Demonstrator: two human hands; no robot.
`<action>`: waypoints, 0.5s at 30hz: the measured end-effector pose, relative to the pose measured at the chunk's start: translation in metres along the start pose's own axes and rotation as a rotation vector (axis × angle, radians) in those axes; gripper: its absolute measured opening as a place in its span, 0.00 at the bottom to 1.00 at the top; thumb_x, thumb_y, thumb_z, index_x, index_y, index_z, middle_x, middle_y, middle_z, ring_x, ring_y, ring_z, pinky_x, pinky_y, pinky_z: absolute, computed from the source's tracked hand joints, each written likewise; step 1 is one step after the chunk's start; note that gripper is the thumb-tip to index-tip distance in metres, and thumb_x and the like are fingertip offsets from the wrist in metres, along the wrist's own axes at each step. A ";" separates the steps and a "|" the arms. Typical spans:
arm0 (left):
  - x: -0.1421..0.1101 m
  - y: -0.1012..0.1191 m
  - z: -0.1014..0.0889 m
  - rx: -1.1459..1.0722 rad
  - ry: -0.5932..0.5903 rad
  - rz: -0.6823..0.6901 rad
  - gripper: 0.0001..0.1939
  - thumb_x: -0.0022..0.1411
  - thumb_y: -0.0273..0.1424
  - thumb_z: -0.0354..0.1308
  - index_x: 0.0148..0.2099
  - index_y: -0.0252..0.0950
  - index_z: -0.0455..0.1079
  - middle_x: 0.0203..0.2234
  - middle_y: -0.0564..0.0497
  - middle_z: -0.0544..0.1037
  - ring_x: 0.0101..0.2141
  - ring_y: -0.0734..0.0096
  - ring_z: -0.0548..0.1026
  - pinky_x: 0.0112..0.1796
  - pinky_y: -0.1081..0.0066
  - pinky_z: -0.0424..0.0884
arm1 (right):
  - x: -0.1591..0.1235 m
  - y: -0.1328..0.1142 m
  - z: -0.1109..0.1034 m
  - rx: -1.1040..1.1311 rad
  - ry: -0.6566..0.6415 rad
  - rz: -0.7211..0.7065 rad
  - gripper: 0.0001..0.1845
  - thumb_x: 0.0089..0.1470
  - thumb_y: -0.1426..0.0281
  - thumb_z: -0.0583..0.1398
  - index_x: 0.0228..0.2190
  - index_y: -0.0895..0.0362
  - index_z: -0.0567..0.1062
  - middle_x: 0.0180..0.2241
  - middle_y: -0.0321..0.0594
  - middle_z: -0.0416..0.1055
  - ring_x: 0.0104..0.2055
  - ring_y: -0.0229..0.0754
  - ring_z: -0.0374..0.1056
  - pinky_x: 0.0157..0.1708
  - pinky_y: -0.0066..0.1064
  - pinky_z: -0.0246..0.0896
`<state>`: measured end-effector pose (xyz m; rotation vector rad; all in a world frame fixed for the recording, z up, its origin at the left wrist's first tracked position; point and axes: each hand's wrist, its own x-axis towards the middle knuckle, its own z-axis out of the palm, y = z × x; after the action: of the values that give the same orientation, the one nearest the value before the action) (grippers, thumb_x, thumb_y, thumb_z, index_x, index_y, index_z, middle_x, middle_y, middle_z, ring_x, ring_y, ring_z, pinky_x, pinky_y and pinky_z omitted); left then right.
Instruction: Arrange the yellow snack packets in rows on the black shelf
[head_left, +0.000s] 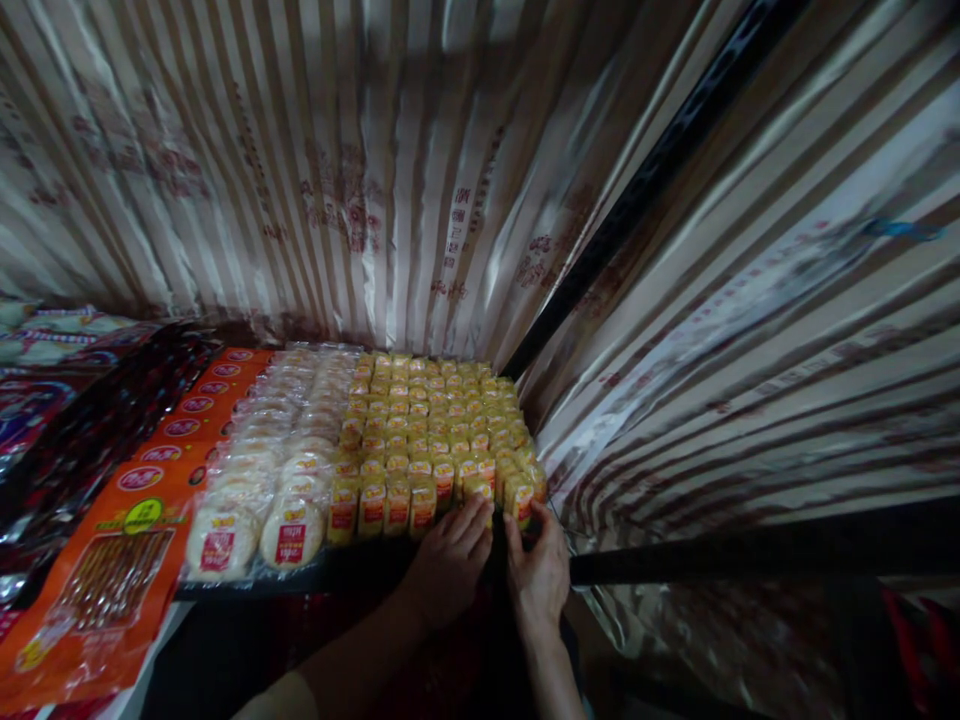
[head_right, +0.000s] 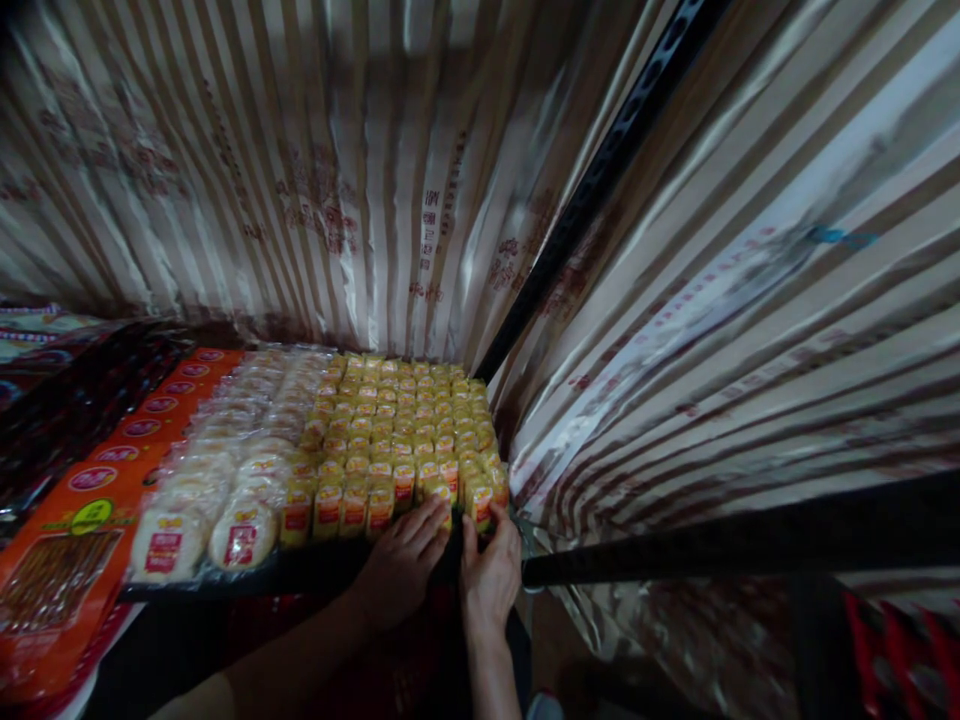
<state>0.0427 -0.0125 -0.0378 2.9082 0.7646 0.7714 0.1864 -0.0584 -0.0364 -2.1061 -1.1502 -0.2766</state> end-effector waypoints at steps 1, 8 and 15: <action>0.000 0.000 -0.001 0.002 0.002 0.007 0.18 0.64 0.31 0.45 0.54 0.33 0.64 0.60 0.46 0.59 0.62 0.64 0.48 0.54 0.68 0.55 | 0.001 0.000 0.001 -0.002 0.006 -0.017 0.29 0.54 0.50 0.50 0.43 0.63 0.68 0.39 0.53 0.70 0.36 0.47 0.67 0.38 0.40 0.64; -0.001 0.000 0.000 -0.012 0.046 -0.022 0.19 0.63 0.31 0.46 0.55 0.34 0.63 0.59 0.48 0.62 0.59 0.64 0.55 0.53 0.68 0.57 | 0.001 -0.005 0.000 -0.025 0.132 -0.137 0.23 0.56 0.57 0.52 0.42 0.64 0.69 0.40 0.54 0.68 0.45 0.49 0.63 0.44 0.41 0.61; 0.001 0.003 -0.003 -0.151 0.177 -0.214 0.16 0.61 0.26 0.45 0.49 0.35 0.68 0.45 0.45 0.72 0.45 0.62 0.69 0.48 0.64 0.65 | -0.003 -0.015 -0.005 0.007 0.141 -0.277 0.14 0.57 0.64 0.55 0.39 0.59 0.72 0.37 0.47 0.70 0.41 0.44 0.65 0.43 0.36 0.62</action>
<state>0.0435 -0.0152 -0.0346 2.5980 0.9672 1.0213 0.1731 -0.0590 -0.0269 -1.8859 -1.3532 -0.5392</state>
